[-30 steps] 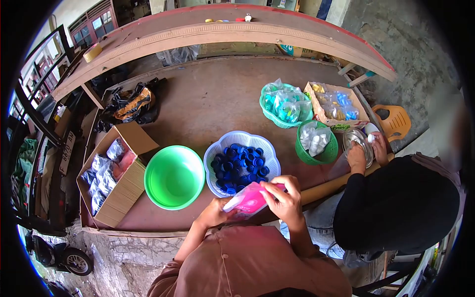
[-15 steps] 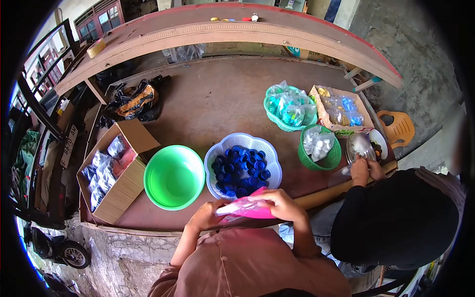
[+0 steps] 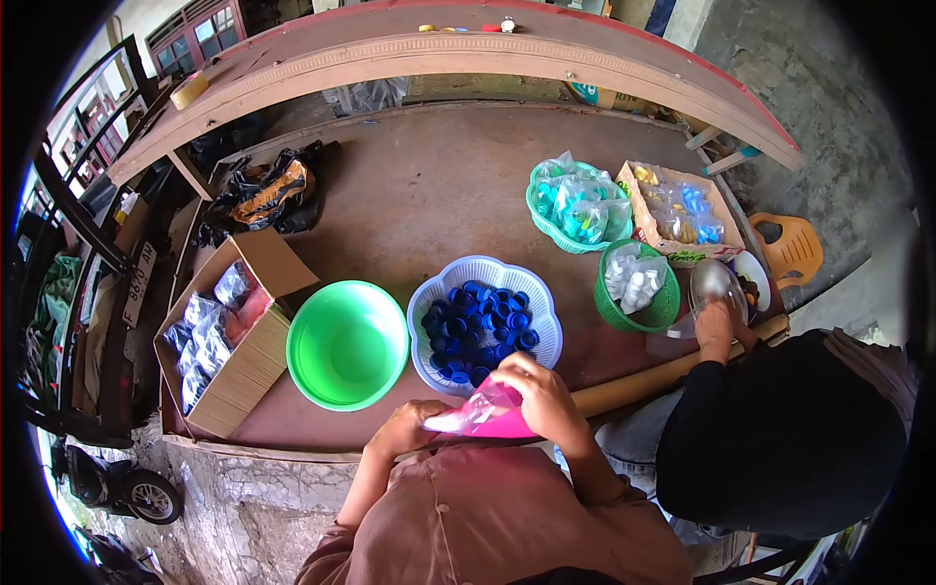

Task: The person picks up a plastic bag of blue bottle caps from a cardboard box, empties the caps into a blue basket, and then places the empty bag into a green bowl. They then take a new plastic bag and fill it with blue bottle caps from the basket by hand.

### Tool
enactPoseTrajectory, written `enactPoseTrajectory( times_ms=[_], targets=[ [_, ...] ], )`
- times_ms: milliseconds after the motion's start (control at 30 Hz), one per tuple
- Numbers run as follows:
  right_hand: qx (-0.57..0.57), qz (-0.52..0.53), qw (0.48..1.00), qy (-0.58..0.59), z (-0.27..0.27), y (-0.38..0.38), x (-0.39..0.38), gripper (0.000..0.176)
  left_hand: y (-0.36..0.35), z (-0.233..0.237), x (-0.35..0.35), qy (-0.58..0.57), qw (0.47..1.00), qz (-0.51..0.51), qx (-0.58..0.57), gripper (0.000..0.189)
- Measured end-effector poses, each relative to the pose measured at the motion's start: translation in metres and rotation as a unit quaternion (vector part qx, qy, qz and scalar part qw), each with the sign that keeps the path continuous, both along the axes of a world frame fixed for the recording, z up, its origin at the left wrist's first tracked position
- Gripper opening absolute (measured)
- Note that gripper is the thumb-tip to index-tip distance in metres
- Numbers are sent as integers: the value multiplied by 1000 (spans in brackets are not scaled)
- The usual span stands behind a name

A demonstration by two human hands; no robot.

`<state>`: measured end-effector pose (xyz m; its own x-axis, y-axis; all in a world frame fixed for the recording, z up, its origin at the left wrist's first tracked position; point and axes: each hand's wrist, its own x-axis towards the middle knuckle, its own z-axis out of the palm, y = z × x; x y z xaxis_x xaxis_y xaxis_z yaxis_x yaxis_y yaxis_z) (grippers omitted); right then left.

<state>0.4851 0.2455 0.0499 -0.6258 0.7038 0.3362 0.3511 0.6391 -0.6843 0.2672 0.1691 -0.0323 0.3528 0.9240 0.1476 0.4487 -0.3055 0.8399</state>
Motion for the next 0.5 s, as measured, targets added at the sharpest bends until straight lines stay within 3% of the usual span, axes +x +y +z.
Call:
enactPoseTrajectory(
  times_ms=[100, 133, 167, 233, 367, 400, 433, 500],
  targets=[
    [6, 27, 1000, -13, -12, 5, 6, 16, 1, -4, -2, -2, 1000, 7, -18, 30],
    [-42, 24, 998, -43, -12, 6, 8, 11, 0, -6, -3, -2, 1000, 8, -19, 30],
    [-43, 24, 998, -42, -11, 6, 7, 11, 1, -8, -4, 10, 1000, 10, -16, 30],
    [77, 14, 996, -49, -6, 8, 4, 18, 1, -8, -4, 22, 1000, 10, -13, 31],
    [91, 67, 993, -46, -5, 6, -4, 24, 1, -3, -5, 0, 999, 4, -50, 36],
    [41, 135, 990, -19, -10, 10, -4, 22, 2, -2, -6, 3, 999, -4, -45, 38],
    [40, 135, 990, -19, -14, 10, -4, 22, 2, 0, -5, 3, 999, -4, -46, 38],
    [-118, 170, 977, -44, -19, 7, -4, 15, 0, 6, -4, 8, 995, 22, -94, 40]
  ],
)
